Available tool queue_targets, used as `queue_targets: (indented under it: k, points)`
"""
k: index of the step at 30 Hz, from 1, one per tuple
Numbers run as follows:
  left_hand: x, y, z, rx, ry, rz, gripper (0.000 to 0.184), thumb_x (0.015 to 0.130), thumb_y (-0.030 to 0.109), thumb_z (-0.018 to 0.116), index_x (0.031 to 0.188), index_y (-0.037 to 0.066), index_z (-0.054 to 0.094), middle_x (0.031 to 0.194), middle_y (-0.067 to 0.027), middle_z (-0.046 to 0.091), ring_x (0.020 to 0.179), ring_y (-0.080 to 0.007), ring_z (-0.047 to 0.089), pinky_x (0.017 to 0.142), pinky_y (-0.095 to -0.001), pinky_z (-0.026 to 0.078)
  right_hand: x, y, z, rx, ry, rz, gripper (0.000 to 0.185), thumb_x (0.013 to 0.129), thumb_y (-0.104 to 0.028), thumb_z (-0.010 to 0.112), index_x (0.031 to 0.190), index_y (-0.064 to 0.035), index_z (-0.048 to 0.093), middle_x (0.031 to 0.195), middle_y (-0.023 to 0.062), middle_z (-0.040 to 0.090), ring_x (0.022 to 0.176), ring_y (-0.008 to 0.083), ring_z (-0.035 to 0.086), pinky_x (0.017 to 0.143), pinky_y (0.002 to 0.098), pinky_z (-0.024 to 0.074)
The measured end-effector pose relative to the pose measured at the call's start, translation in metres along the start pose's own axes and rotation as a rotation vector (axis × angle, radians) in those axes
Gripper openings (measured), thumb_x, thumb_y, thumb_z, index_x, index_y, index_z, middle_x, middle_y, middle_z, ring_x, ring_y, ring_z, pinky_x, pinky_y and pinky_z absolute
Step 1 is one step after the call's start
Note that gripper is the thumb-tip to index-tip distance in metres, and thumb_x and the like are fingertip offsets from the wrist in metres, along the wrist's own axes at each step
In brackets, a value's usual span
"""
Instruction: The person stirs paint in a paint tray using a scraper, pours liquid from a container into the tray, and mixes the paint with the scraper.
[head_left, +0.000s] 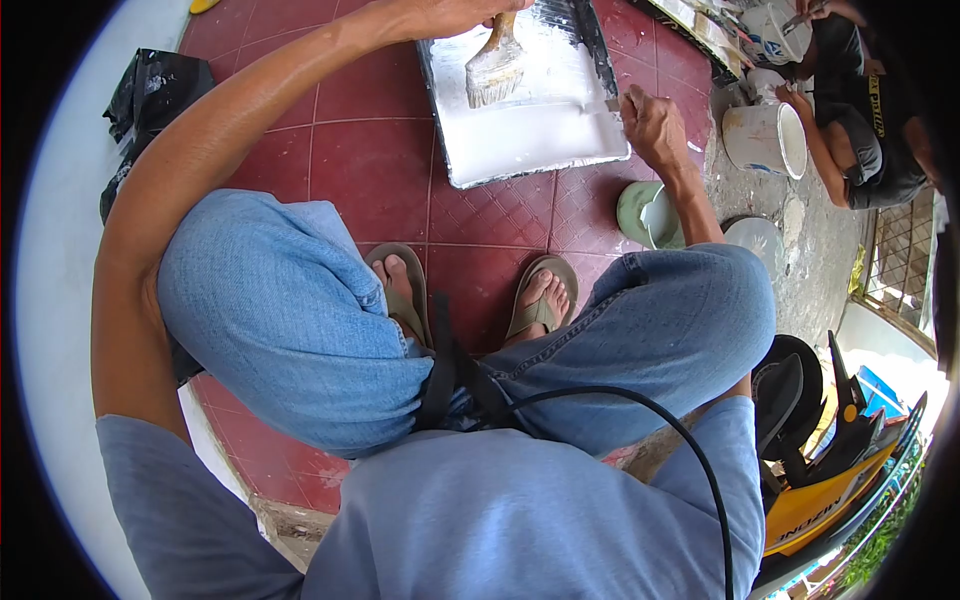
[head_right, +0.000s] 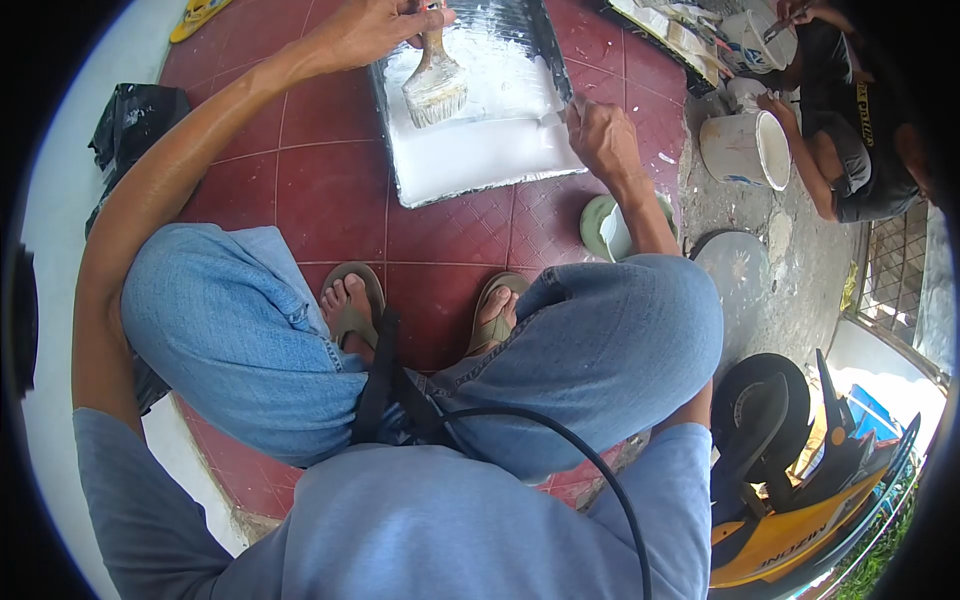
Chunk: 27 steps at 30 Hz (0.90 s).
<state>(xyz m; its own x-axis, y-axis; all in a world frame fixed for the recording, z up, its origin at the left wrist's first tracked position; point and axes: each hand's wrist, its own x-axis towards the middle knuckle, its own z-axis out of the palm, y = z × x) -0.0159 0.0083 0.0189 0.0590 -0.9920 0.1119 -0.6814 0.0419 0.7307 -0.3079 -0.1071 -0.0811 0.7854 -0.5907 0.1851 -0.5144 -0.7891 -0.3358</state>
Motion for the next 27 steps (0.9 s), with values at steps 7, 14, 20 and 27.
queue_targets:
  k: [7, 14, 20, 27]
  points:
    - [0.001, -0.001, -0.002, 0.009, -0.008, 0.011, 0.026, 0.091, 0.019, 0.062, 0.077, 0.0, 0.052, 0.067, -0.0095, 0.06, 0.067, -0.0161, 0.065, 0.059, -0.0345, 0.048, 0.002, 0.014, 0.014, -0.129, 0.003, -0.139, 0.013, 0.093, -0.015, 0.054, 0.098, -0.0036, 0.057, 0.08, 0.0205, 0.063, 0.07, 0.0414, 0.063, 0.059, 0.0489, 0.0495]
    - [0.0, 0.002, 0.0, 0.012, -0.009, -0.008, 0.025, 0.091, 0.018, 0.061, 0.076, 0.001, 0.051, 0.067, -0.0093, 0.06, 0.067, -0.0162, 0.066, 0.059, -0.0344, 0.048, -0.04, 0.001, 0.016, -0.132, -0.085, -0.096, 0.012, 0.092, -0.014, 0.054, 0.093, -0.0022, 0.057, 0.076, 0.0202, 0.063, 0.068, 0.0407, 0.063, 0.058, 0.0478, 0.05]
    - [0.001, 0.002, 0.003, 0.009, -0.001, 0.002, 0.026, 0.091, 0.019, 0.061, 0.076, 0.002, 0.05, 0.067, -0.0097, 0.061, 0.067, -0.0154, 0.065, 0.059, -0.0341, 0.048, -0.028, -0.028, 0.032, 0.205, 0.0, -0.008, 0.015, 0.09, -0.013, 0.058, 0.085, -0.0002, 0.061, 0.066, 0.0218, 0.061, 0.06, 0.0399, 0.062, 0.055, 0.0433, 0.0479]
    - [0.0, 0.004, -0.005, 0.07, 0.022, 0.008, 0.026, 0.091, 0.017, 0.062, 0.075, 0.001, 0.049, 0.069, -0.0097, 0.062, 0.067, -0.0132, 0.063, 0.058, -0.0329, 0.048, -0.022, -0.032, 0.026, 0.075, -0.139, -0.076, 0.014, 0.091, -0.016, 0.057, 0.09, -0.0028, 0.062, 0.067, 0.0208, 0.063, 0.062, 0.0386, 0.064, 0.057, 0.0443, 0.0497]
